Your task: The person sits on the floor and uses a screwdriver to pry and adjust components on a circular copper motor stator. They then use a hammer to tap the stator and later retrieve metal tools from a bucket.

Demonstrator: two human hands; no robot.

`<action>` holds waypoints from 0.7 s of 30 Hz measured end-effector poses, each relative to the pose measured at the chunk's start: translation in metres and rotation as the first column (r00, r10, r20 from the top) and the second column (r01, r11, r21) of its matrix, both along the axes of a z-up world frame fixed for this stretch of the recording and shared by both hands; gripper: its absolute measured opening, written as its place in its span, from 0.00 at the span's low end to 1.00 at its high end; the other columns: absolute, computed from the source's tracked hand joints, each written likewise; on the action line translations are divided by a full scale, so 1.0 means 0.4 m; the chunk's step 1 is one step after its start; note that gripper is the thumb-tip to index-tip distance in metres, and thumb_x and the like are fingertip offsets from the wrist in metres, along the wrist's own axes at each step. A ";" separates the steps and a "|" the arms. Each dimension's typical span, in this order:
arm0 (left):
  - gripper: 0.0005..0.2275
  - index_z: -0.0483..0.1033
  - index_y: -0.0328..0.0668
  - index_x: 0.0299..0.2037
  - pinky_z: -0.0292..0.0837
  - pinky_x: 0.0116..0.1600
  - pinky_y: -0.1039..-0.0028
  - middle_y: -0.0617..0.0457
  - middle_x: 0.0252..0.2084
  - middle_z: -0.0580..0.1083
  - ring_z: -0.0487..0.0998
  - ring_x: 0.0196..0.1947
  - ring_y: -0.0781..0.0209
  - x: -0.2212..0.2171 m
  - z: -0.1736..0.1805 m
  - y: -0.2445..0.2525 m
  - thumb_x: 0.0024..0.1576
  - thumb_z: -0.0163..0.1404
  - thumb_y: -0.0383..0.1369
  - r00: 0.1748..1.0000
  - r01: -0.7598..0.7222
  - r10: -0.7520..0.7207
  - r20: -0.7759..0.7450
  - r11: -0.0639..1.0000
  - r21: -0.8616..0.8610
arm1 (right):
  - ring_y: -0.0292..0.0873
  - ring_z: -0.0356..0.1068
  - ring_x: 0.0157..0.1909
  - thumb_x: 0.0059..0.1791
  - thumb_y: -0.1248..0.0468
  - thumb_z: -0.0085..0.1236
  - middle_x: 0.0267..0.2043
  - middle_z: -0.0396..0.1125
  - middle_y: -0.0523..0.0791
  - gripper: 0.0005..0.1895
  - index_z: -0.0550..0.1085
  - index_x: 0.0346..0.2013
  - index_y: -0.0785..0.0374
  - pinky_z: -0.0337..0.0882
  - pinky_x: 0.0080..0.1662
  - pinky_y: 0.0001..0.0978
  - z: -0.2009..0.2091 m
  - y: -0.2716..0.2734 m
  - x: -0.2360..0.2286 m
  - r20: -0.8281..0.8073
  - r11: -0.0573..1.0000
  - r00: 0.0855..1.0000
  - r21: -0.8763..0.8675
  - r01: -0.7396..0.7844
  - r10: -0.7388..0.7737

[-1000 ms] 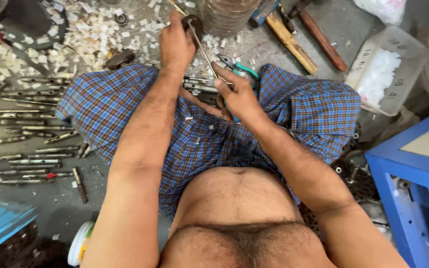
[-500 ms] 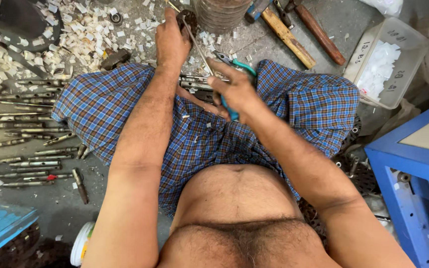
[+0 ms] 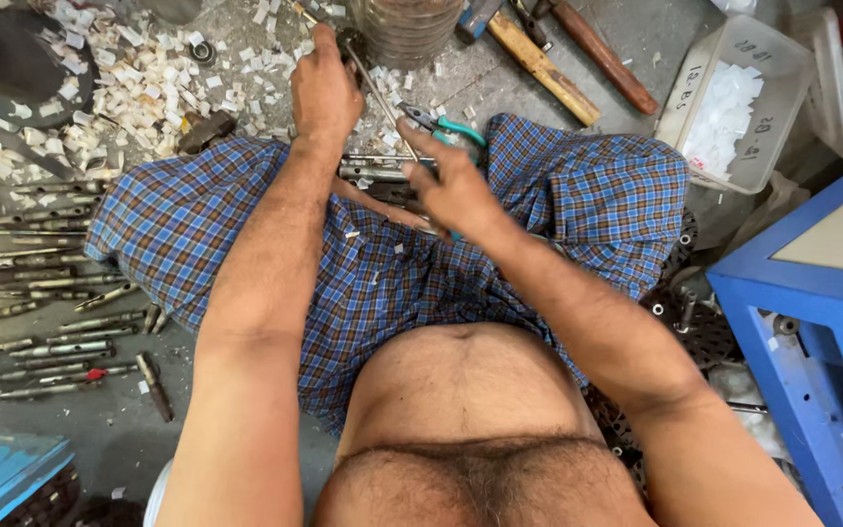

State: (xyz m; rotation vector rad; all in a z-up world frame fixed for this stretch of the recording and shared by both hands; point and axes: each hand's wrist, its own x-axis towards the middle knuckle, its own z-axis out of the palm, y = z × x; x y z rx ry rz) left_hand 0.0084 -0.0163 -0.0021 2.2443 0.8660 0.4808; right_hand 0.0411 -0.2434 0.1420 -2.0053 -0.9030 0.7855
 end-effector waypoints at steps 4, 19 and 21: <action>0.23 0.61 0.27 0.57 0.78 0.41 0.50 0.28 0.37 0.78 0.81 0.39 0.27 -0.021 -0.002 -0.001 0.54 0.57 0.22 1.000 -0.003 0.002 0.005 0.960 0.279 | 0.59 0.75 0.38 0.53 0.53 0.61 0.41 0.73 0.61 0.44 0.49 0.78 0.50 0.77 0.39 0.53 -0.091 -0.016 -0.064 0.499 0.986 0.852 -0.121 -0.113 0.158; 0.18 0.80 0.40 0.43 0.78 0.47 0.58 0.44 0.40 0.82 0.84 0.41 0.45 -0.013 0.036 0.044 0.48 0.70 0.39 0.987 -0.051 0.053 0.154 0.999 -0.020 | 0.41 0.72 0.25 0.51 0.48 0.60 0.32 0.73 0.42 0.21 0.76 0.60 0.41 0.69 0.25 0.39 0.016 -0.049 0.124 0.682 0.963 0.693 -0.261 -0.071 0.235; 0.19 0.80 0.40 0.41 0.78 0.47 0.57 0.45 0.39 0.83 0.84 0.40 0.45 -0.014 0.032 0.045 0.46 0.71 0.40 0.990 -0.038 0.038 0.137 0.999 0.000 | 0.42 0.71 0.23 0.53 0.48 0.58 0.30 0.71 0.43 0.20 0.77 0.60 0.39 0.68 0.21 0.39 0.030 -0.057 0.138 0.798 0.941 0.519 -0.338 -0.035 0.306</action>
